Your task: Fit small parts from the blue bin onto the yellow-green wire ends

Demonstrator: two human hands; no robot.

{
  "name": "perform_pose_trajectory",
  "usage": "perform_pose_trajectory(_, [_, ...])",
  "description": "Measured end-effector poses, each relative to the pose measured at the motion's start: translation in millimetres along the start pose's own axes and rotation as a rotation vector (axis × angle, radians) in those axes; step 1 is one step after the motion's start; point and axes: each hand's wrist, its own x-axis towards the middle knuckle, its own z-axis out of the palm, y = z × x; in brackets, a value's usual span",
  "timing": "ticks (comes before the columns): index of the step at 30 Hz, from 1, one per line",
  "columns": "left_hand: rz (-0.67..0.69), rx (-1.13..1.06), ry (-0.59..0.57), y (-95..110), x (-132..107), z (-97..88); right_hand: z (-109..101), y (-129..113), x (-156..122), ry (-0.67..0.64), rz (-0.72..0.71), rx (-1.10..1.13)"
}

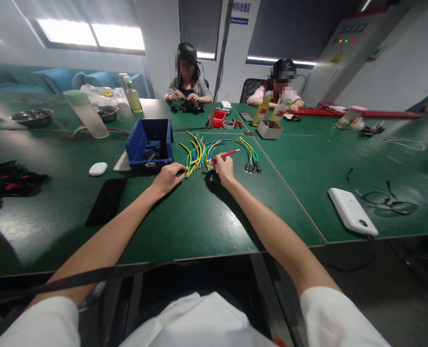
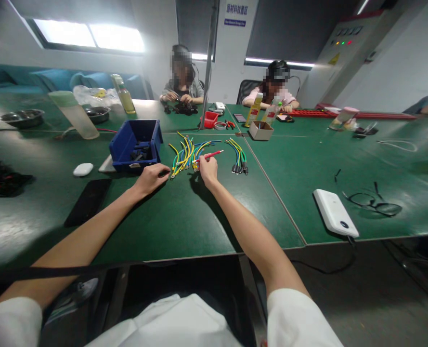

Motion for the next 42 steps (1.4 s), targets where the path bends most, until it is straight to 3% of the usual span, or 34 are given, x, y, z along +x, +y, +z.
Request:
perform_pose_trajectory(8, [0.018, -0.019, -0.016, 2.2, -1.2, 2.8, 9.8, -4.2, -10.8, 0.033, 0.03, 0.076])
perform_pose_trajectory(15, [0.024, -0.036, -0.017, 2.6, -1.9, 4.0, 16.9, -3.7, -22.6, -0.022, 0.016, 0.035])
perform_pose_trajectory(24, [-0.046, -0.095, 0.004, 9.7, -1.5, 4.2, 21.7, 4.1, -41.4, -0.059, -0.148, -0.137])
perform_pose_trajectory(32, [-0.038, -0.067, 0.036, 15.6, -2.4, 8.9, 20.9, 1.8, -42.2, -0.056, -0.19, -0.233])
perform_pose_trajectory(42, [-0.023, -0.095, 0.078, 16.9, -1.7, 7.6, 26.3, 9.2, -42.3, -0.085, -0.182, -0.089])
